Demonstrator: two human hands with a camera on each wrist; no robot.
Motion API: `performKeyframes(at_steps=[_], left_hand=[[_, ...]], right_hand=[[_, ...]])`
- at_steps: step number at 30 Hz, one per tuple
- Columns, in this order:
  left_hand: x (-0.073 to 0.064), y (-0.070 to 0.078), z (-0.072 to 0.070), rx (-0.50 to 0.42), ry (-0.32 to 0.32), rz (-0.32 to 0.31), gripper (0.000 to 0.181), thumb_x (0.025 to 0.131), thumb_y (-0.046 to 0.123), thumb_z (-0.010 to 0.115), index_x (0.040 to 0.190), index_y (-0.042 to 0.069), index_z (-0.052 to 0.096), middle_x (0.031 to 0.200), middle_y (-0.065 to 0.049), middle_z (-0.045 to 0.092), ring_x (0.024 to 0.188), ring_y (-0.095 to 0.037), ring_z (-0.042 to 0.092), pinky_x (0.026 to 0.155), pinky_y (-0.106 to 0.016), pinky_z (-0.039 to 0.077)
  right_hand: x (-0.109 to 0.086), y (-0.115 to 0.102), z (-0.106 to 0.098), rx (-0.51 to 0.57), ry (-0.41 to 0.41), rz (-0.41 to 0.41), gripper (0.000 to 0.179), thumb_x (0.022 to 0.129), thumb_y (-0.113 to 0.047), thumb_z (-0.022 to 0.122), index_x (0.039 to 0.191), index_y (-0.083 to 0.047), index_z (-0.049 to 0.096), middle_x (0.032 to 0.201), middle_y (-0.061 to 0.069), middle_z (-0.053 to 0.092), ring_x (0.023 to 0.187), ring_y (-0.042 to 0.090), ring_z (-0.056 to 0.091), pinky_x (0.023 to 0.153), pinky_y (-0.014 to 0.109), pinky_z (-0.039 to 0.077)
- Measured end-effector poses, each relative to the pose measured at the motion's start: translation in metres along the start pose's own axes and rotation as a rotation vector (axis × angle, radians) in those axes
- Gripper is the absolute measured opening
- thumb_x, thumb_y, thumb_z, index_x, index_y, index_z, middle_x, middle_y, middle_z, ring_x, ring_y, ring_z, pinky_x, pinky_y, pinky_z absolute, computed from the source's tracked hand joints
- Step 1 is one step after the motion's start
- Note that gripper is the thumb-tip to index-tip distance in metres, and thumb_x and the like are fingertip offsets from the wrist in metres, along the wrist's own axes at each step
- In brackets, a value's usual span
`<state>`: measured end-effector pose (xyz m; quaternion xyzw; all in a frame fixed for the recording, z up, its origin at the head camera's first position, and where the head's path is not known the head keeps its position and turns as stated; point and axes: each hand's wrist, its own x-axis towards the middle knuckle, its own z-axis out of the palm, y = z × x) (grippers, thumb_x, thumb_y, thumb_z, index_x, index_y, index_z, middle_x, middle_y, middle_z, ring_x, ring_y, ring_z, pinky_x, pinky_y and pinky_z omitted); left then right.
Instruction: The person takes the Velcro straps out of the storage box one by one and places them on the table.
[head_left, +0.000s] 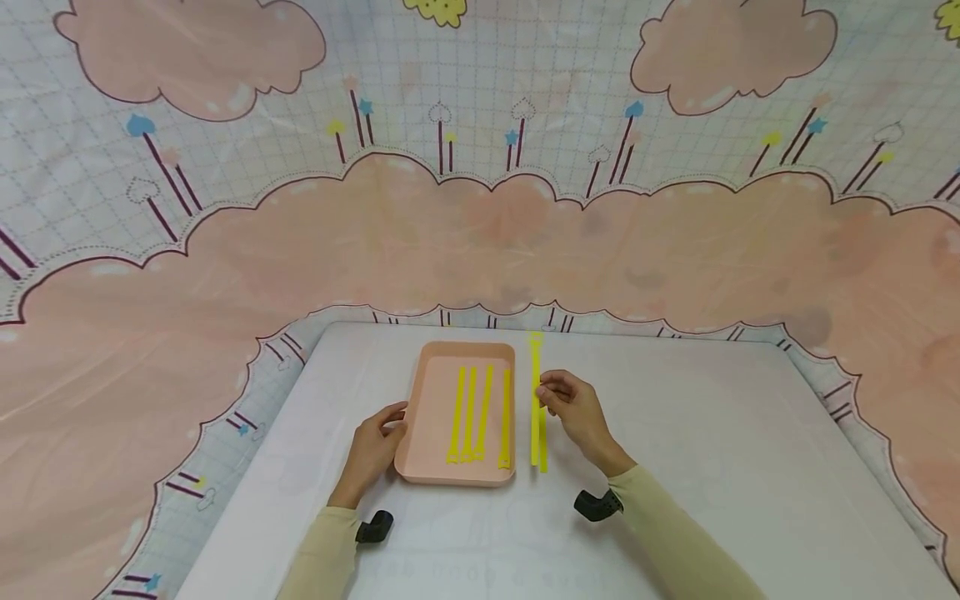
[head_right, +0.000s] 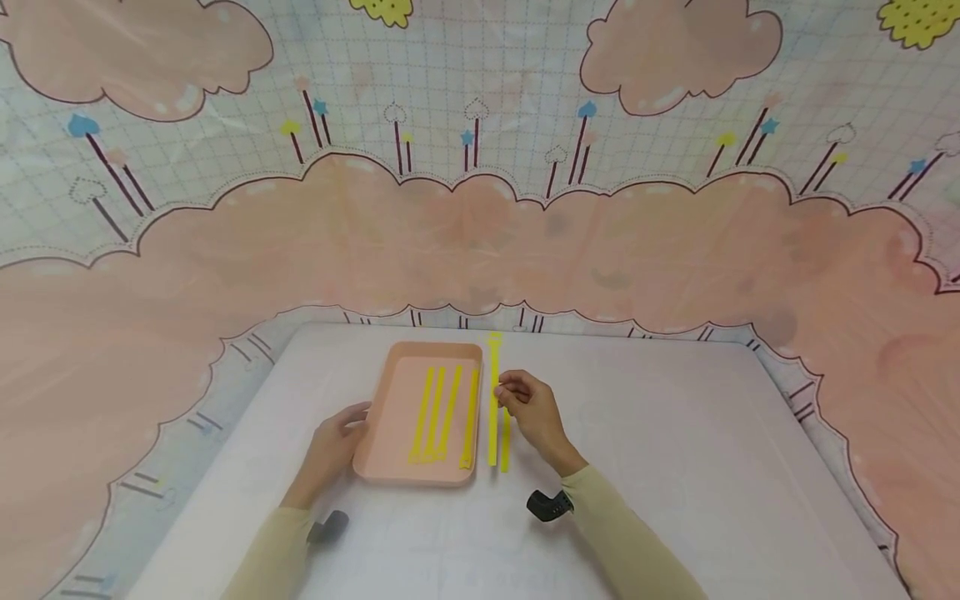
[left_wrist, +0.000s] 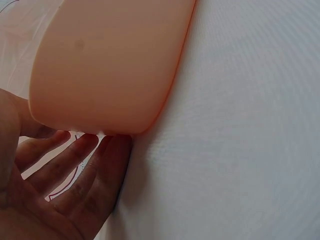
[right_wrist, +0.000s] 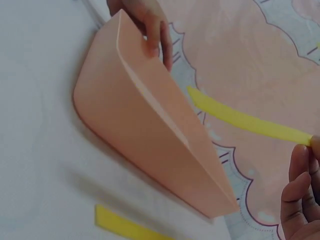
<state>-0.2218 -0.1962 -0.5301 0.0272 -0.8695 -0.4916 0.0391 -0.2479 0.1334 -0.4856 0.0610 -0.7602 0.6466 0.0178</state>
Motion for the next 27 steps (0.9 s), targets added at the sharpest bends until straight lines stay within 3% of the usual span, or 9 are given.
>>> performKeyframes(at_steps=[3,11,17,27], left_hand=[[0.000,0.001,0.000,0.000,-0.002,-0.002,0.041,0.096,0.010,0.058,0.136,0.008,0.058,0.125,-0.019,0.065,0.101,-0.029,0.068,0.076,-0.028,0.054],[0.000,0.001,0.001,0.013,0.006,0.001,0.040,0.096,0.010,0.059,0.136,0.008,0.058,0.124,-0.019,0.065,0.101,-0.030,0.068,0.076,-0.028,0.055],[0.000,0.001,0.001,0.018,0.003,-0.004,0.040,0.096,0.011,0.058,0.136,0.008,0.058,0.125,-0.018,0.065,0.100,-0.029,0.069,0.074,-0.028,0.054],[0.001,0.003,0.000,0.013,-0.006,-0.022,0.040,0.096,0.013,0.058,0.136,0.009,0.058,0.126,-0.018,0.065,0.101,-0.030,0.068,0.075,-0.029,0.054]], right_hand=[[-0.002,0.001,-0.005,-0.023,0.014,0.037,0.020,0.094,-0.011,0.066,0.112,-0.002,0.063,0.090,0.005,0.066,0.080,0.025,0.062,0.066,0.029,0.052],[-0.004,0.005,-0.019,-0.020,0.038,0.085,0.023,0.094,-0.011,0.065,0.114,0.000,0.062,0.091,0.006,0.067,0.076,0.012,0.062,0.069,0.028,0.053],[-0.003,0.010,-0.027,-0.022,0.062,0.099,0.025,0.094,-0.011,0.065,0.115,0.002,0.062,0.091,0.006,0.068,0.077,0.011,0.062,0.068,0.026,0.052],[-0.001,0.019,-0.040,-0.023,0.040,0.202,0.026,0.096,-0.012,0.062,0.119,0.000,0.060,0.093,0.002,0.068,0.081,0.012,0.063,0.071,0.029,0.053]])
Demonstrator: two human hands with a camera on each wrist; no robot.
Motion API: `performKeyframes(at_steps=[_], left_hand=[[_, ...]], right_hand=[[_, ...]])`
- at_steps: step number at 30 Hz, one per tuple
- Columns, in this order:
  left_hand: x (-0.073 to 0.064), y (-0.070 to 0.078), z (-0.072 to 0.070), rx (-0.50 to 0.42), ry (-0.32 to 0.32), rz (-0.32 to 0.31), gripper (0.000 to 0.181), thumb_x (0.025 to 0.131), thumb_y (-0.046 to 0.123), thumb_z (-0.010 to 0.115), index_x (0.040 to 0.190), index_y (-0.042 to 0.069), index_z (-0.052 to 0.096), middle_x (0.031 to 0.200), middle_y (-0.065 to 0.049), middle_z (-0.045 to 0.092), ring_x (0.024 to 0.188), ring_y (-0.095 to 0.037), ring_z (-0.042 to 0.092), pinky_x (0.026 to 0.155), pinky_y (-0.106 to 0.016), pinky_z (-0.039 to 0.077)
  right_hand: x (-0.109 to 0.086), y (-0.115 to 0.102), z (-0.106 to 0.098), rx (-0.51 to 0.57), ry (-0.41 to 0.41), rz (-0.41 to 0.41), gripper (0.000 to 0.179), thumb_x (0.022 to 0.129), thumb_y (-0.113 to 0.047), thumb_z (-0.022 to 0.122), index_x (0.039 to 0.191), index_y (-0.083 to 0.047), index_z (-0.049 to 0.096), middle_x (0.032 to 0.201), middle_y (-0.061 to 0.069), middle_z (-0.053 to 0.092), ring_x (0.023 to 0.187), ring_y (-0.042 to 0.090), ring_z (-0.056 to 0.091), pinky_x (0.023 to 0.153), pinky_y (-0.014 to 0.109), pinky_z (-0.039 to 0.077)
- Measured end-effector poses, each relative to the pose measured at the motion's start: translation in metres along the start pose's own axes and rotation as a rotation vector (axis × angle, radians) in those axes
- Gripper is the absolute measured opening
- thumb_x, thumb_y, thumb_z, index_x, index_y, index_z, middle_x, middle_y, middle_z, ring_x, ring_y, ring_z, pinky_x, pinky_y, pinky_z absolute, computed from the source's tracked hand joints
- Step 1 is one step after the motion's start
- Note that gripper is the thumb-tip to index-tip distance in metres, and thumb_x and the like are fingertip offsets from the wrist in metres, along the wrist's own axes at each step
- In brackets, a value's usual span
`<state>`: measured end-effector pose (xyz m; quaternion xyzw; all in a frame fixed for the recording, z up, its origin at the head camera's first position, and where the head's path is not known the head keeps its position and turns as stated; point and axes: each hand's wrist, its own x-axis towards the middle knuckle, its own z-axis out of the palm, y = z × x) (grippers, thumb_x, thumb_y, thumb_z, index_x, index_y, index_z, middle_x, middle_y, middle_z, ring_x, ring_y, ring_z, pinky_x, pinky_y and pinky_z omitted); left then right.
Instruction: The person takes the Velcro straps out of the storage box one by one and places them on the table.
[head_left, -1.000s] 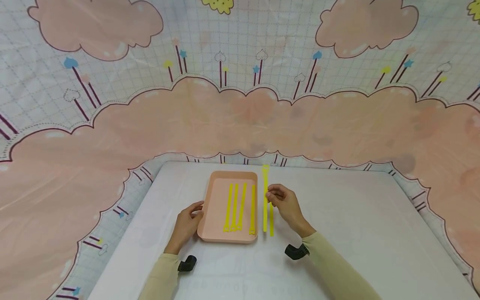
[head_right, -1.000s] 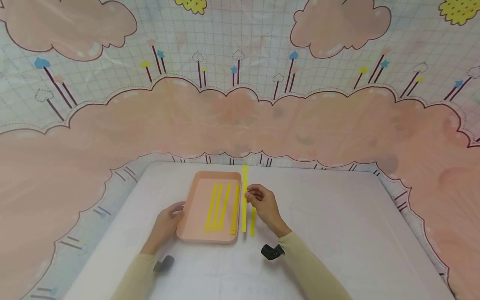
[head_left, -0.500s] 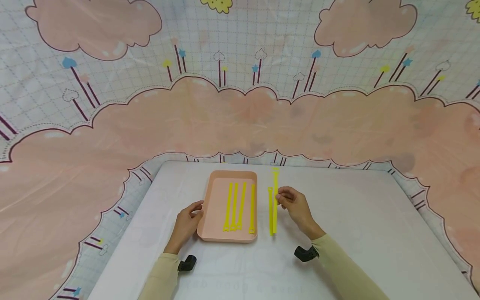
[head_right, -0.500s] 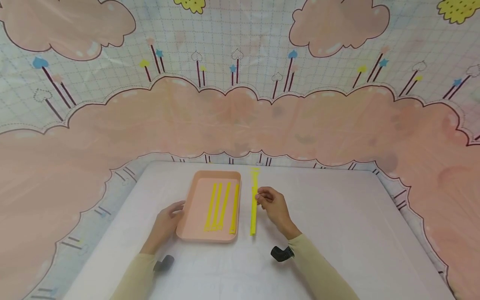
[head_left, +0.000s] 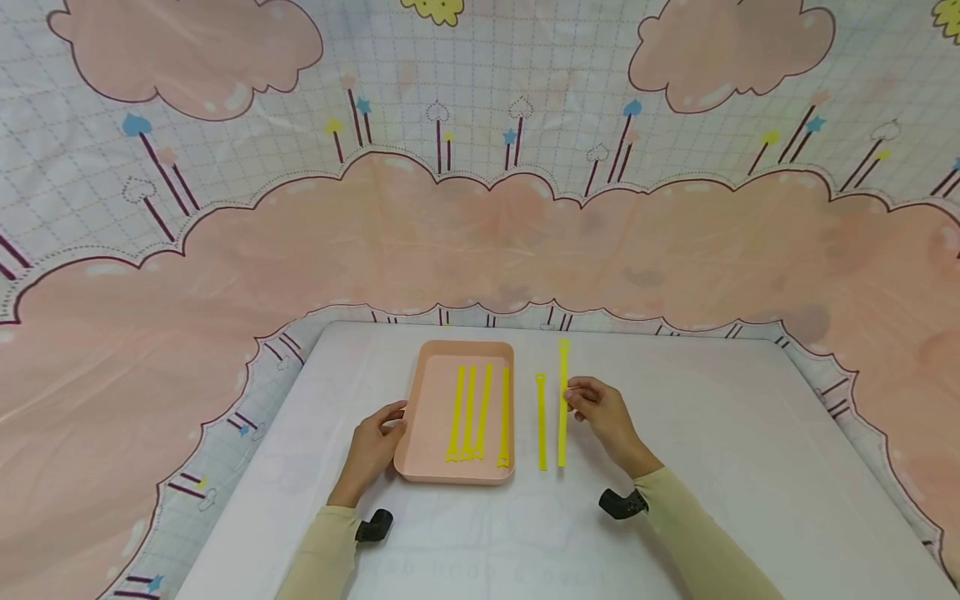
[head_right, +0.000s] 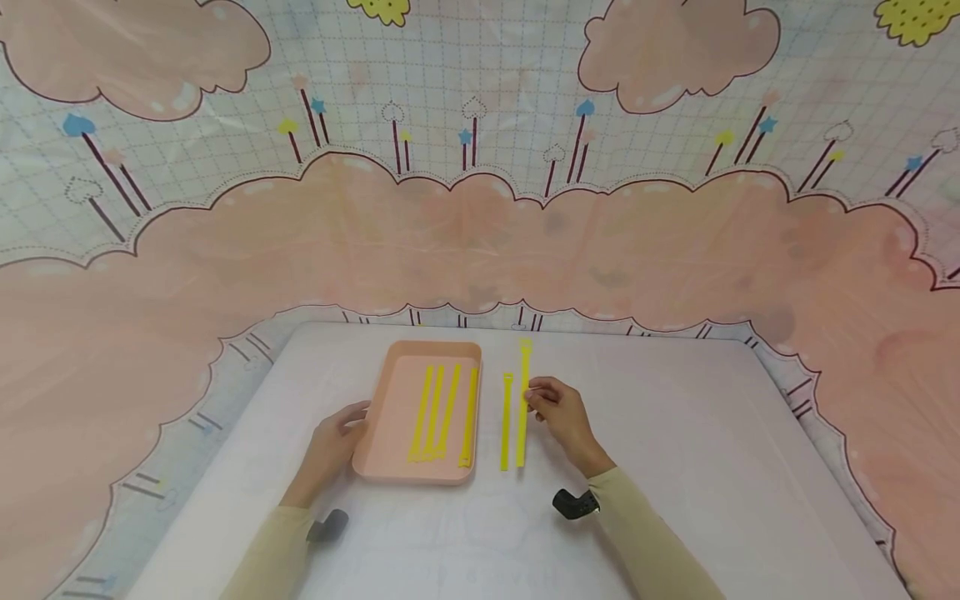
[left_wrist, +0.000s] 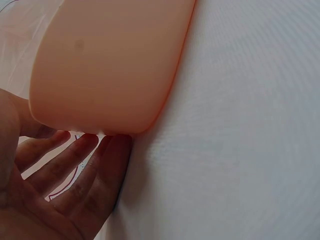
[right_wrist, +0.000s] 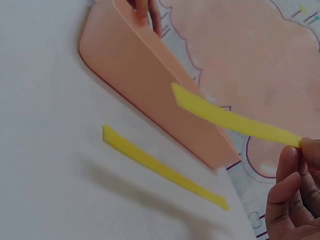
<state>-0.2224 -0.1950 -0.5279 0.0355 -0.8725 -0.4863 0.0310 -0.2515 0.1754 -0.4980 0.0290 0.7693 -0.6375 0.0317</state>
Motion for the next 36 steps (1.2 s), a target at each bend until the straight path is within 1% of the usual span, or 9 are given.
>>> performKeyframes(at_steps=[8,12,17,26,31,36], left_hand=[[0.001,0.000,0.000,0.000,0.003,0.008,0.040,0.096,0.011,0.059,0.136,0.009,0.059,0.125,-0.018,0.065,0.100,-0.029,0.068,0.074,-0.026,0.053],[0.002,-0.001,0.000,-0.004,0.006,0.012,0.040,0.096,0.010,0.059,0.136,0.009,0.059,0.125,-0.018,0.065,0.099,-0.029,0.068,0.073,-0.026,0.053],[0.002,-0.001,0.001,-0.002,0.001,0.009,0.040,0.096,0.010,0.059,0.136,0.009,0.059,0.126,-0.019,0.065,0.102,-0.030,0.068,0.076,-0.029,0.054],[0.002,-0.001,0.000,-0.008,-0.004,0.013,0.040,0.096,0.010,0.059,0.136,0.009,0.058,0.126,-0.019,0.065,0.102,-0.030,0.068,0.076,-0.028,0.054],[0.002,0.000,0.001,-0.009,0.000,0.004,0.040,0.096,0.010,0.059,0.136,0.009,0.059,0.125,-0.019,0.065,0.101,-0.029,0.068,0.076,-0.028,0.054],[0.001,0.001,0.001,-0.004,0.004,-0.003,0.040,0.096,0.010,0.059,0.136,0.010,0.059,0.125,-0.018,0.065,0.102,-0.030,0.067,0.076,-0.029,0.055]], right_hand=[[0.008,0.009,-0.006,-0.010,-0.010,0.060,0.029,0.096,-0.014,0.063,0.121,0.001,0.058,0.094,0.002,0.068,0.081,0.011,0.062,0.070,0.026,0.051],[0.013,0.013,-0.007,-0.030,-0.012,0.075,0.027,0.095,-0.011,0.063,0.119,0.002,0.059,0.090,0.001,0.069,0.078,0.010,0.062,0.067,0.024,0.050],[0.020,0.019,-0.009,-0.064,-0.030,0.075,0.025,0.095,-0.005,0.060,0.118,0.005,0.059,0.086,0.000,0.068,0.074,0.010,0.060,0.063,0.022,0.048],[0.026,0.026,-0.008,-0.151,-0.047,0.114,0.026,0.095,-0.008,0.061,0.119,0.003,0.060,0.089,0.006,0.071,0.072,0.011,0.060,0.060,0.023,0.047],[0.027,0.028,-0.007,-0.151,-0.064,0.126,0.025,0.094,-0.007,0.062,0.117,0.002,0.060,0.084,0.003,0.068,0.067,0.011,0.056,0.056,0.022,0.044],[0.030,0.031,-0.009,-0.181,-0.069,0.142,0.024,0.094,-0.009,0.063,0.116,0.001,0.061,0.082,0.002,0.067,0.064,0.010,0.056,0.053,0.022,0.043]])
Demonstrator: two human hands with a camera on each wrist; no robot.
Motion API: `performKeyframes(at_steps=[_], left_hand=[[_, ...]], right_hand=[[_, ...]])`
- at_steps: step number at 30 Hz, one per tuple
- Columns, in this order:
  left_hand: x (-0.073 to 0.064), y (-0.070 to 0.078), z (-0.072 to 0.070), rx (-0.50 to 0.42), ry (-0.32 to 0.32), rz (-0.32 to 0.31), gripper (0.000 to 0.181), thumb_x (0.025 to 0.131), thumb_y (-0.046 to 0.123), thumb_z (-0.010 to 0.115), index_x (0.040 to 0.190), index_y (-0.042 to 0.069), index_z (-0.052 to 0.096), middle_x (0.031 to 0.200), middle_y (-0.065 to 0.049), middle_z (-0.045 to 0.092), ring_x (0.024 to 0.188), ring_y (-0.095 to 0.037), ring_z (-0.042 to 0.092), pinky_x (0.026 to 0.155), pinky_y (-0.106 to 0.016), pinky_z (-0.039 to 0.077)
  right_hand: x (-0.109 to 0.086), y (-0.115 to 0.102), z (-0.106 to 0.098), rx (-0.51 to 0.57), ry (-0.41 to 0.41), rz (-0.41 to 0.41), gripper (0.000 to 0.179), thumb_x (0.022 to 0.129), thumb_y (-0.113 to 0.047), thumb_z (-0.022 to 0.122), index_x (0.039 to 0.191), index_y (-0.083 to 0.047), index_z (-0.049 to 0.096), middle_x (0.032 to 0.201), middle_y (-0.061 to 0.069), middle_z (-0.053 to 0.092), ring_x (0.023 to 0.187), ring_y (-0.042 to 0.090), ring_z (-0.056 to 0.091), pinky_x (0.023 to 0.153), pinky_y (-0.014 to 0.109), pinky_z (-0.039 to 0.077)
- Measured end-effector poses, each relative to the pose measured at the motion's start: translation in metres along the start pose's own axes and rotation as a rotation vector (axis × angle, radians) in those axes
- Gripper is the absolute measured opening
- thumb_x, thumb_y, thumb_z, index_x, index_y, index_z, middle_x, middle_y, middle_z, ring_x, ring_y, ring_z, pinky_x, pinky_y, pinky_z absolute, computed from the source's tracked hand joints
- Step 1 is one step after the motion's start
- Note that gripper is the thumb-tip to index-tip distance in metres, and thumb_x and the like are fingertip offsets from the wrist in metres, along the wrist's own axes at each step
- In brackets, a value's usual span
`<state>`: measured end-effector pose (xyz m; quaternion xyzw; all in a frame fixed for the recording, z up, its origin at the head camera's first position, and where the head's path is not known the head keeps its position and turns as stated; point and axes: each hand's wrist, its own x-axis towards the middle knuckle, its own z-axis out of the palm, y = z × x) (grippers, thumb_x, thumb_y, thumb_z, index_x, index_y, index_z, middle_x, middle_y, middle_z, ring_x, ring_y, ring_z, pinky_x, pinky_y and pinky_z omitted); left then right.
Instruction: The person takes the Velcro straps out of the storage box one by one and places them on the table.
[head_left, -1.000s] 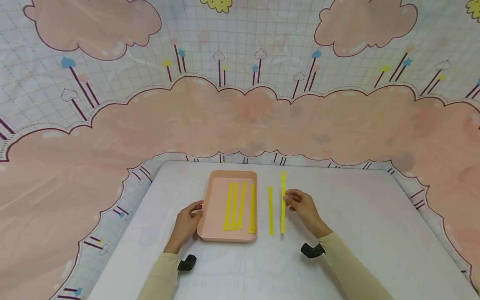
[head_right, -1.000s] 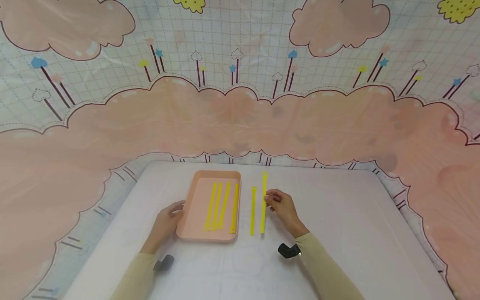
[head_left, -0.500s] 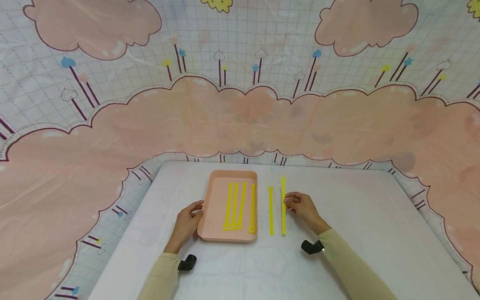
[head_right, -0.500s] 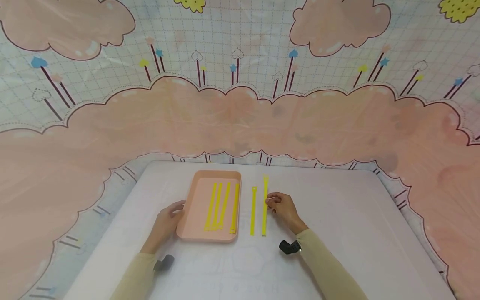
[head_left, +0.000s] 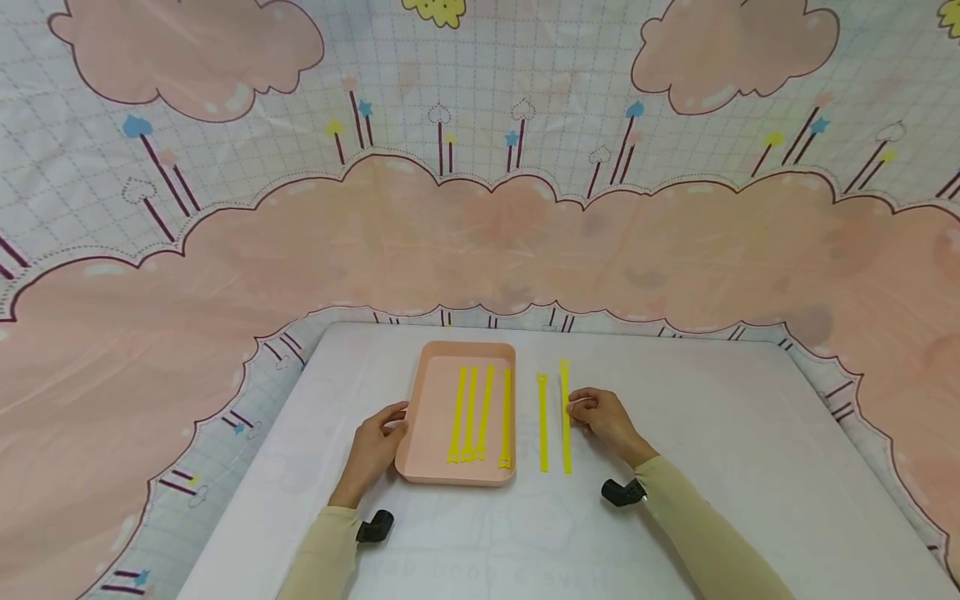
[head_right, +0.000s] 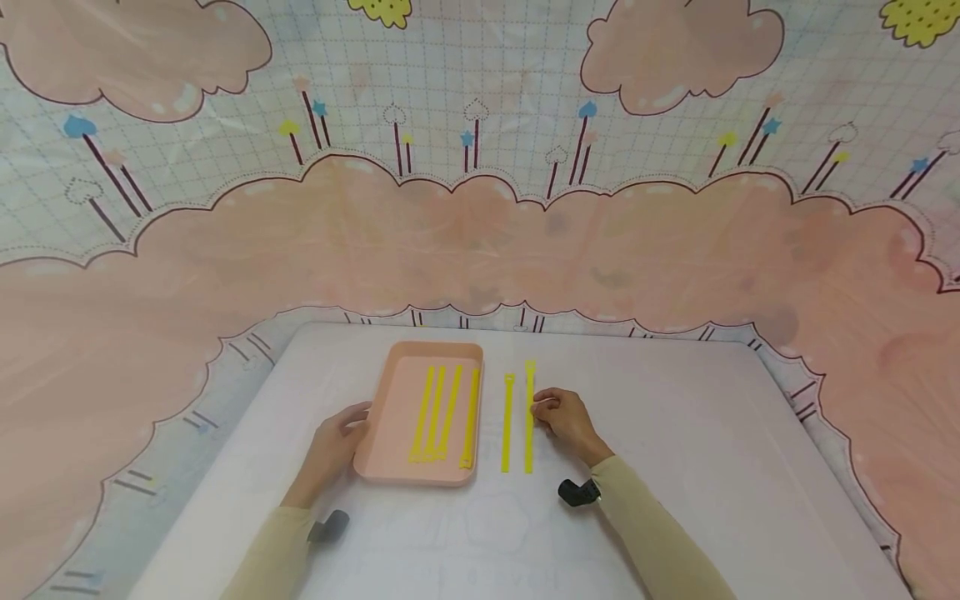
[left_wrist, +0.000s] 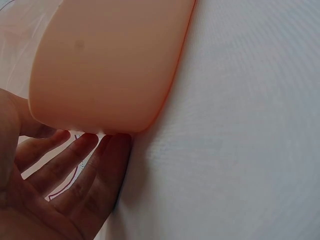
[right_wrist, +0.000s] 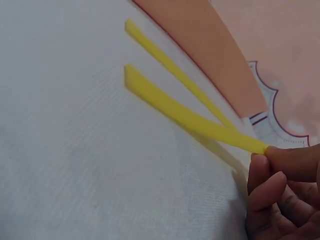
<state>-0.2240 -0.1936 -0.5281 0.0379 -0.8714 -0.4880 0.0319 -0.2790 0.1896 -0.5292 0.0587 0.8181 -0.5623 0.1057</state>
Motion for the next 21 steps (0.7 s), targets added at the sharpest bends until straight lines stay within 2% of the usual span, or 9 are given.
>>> performKeyframes(at_steps=[21], left_hand=[[-0.0008,0.0007,0.0003,-0.007,0.004,0.004,0.040,0.096,0.009,0.059,0.136,0.009,0.059,0.124,-0.019,0.065,0.099,-0.028,0.068,0.074,-0.027,0.053]], right_hand=[[-0.0011,0.0026,0.0064,-0.073,0.062,-0.032,0.019,0.089,-0.006,0.069,0.105,0.002,0.064,0.078,0.006,0.070,0.059,0.011,0.058,0.051,0.023,0.046]])
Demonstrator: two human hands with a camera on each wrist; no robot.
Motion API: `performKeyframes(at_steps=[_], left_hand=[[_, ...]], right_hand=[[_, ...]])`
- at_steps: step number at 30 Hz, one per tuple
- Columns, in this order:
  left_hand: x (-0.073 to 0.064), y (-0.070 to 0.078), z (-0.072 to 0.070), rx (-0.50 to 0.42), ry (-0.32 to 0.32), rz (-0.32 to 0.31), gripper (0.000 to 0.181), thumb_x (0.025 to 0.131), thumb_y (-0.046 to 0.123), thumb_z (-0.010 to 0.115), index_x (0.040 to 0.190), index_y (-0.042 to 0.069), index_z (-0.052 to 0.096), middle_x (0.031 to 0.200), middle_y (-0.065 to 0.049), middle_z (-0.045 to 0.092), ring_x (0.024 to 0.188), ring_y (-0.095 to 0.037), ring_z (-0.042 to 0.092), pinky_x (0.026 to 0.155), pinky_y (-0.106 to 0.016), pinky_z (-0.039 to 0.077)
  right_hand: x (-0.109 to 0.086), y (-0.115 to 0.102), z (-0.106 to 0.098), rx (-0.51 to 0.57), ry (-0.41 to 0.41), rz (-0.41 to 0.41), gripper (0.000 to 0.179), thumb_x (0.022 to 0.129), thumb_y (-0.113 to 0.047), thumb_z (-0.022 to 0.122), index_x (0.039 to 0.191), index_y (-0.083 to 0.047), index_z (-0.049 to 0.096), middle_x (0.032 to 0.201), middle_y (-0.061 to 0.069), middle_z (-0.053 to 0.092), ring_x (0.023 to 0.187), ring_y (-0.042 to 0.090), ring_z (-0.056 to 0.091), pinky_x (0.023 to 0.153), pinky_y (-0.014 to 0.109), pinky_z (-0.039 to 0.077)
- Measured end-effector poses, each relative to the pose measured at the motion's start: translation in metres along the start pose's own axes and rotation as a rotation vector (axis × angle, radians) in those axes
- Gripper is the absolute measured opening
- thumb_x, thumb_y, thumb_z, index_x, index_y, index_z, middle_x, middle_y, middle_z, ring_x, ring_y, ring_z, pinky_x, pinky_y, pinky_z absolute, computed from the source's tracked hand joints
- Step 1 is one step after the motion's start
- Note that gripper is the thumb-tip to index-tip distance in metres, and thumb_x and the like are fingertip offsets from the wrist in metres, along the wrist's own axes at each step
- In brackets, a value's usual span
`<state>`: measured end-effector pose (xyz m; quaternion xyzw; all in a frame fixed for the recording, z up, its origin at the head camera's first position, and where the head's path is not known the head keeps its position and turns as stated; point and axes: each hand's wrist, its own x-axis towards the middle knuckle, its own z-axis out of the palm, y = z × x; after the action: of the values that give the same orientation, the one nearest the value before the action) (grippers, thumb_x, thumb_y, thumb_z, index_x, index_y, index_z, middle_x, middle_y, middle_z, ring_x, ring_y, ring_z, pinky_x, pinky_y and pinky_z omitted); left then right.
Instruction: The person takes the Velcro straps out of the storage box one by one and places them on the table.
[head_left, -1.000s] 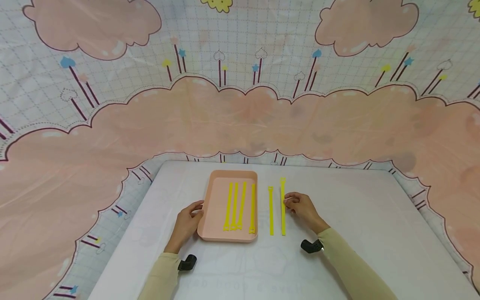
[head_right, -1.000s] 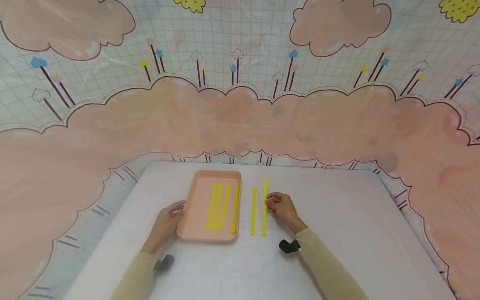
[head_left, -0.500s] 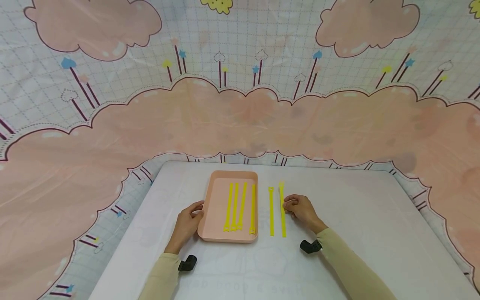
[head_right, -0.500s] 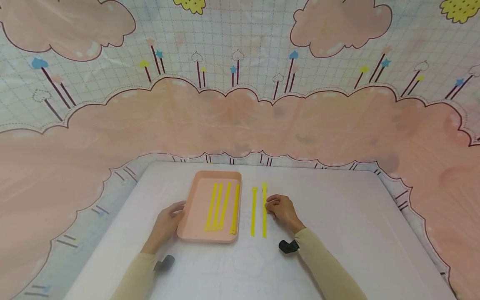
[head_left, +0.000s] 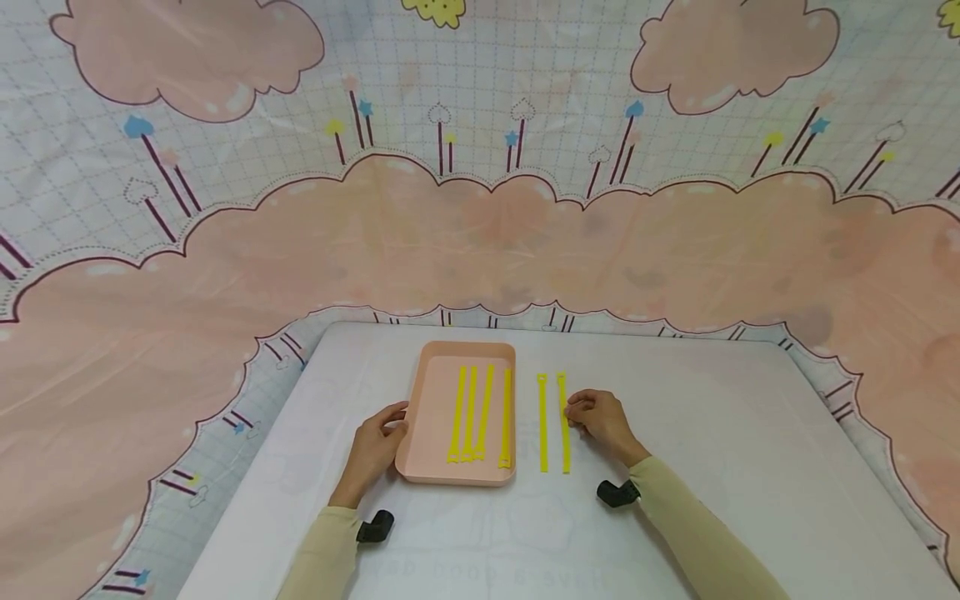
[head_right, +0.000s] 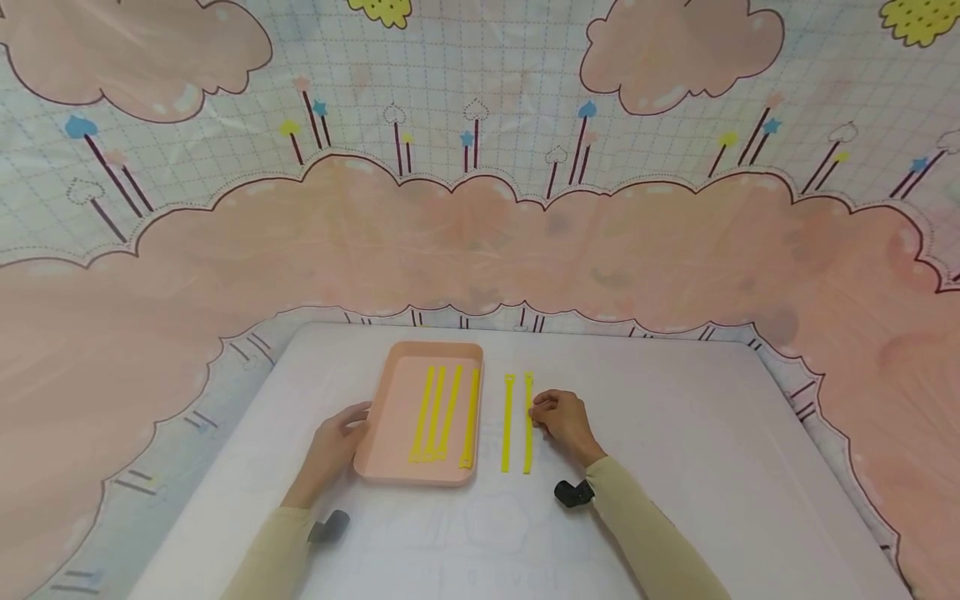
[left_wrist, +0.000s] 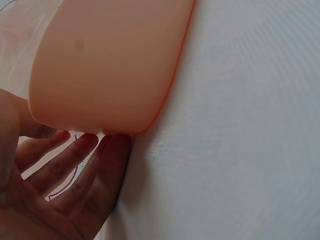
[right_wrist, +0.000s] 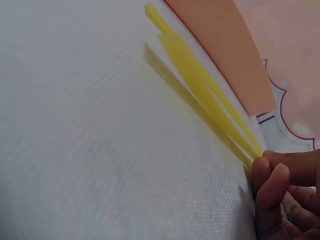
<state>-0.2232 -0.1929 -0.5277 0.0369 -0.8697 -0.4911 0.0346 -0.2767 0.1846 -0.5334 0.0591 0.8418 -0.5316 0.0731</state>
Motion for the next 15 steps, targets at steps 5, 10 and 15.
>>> performKeyframes(at_steps=[5,10,15], left_hand=[[-0.0006,-0.0003,0.0005,0.006,0.006,0.005,0.040,0.096,0.009,0.059,0.135,0.008,0.059,0.124,-0.019,0.066,0.098,-0.027,0.068,0.073,-0.026,0.053],[-0.0018,0.0005,0.0000,0.006,0.010,0.017,0.040,0.095,0.009,0.059,0.135,0.008,0.059,0.124,-0.020,0.066,0.098,-0.028,0.068,0.074,-0.027,0.054],[-0.0016,0.0003,-0.0008,0.006,0.007,0.025,0.040,0.096,0.008,0.060,0.135,0.007,0.059,0.124,-0.020,0.065,0.098,-0.029,0.068,0.075,-0.029,0.054]], right_hand=[[-0.0012,-0.0015,0.0006,-0.004,0.021,0.006,0.019,0.088,-0.008,0.070,0.105,0.001,0.065,0.081,0.008,0.070,0.061,0.012,0.061,0.052,0.025,0.048],[-0.0029,-0.0013,-0.0005,0.002,0.043,0.004,0.021,0.088,-0.008,0.069,0.107,0.000,0.065,0.085,0.009,0.069,0.061,0.012,0.060,0.053,0.025,0.050],[-0.0075,-0.0027,-0.0062,0.028,0.012,-0.006,0.022,0.091,-0.010,0.066,0.111,-0.001,0.063,0.092,0.010,0.067,0.067,0.014,0.060,0.056,0.025,0.051]])
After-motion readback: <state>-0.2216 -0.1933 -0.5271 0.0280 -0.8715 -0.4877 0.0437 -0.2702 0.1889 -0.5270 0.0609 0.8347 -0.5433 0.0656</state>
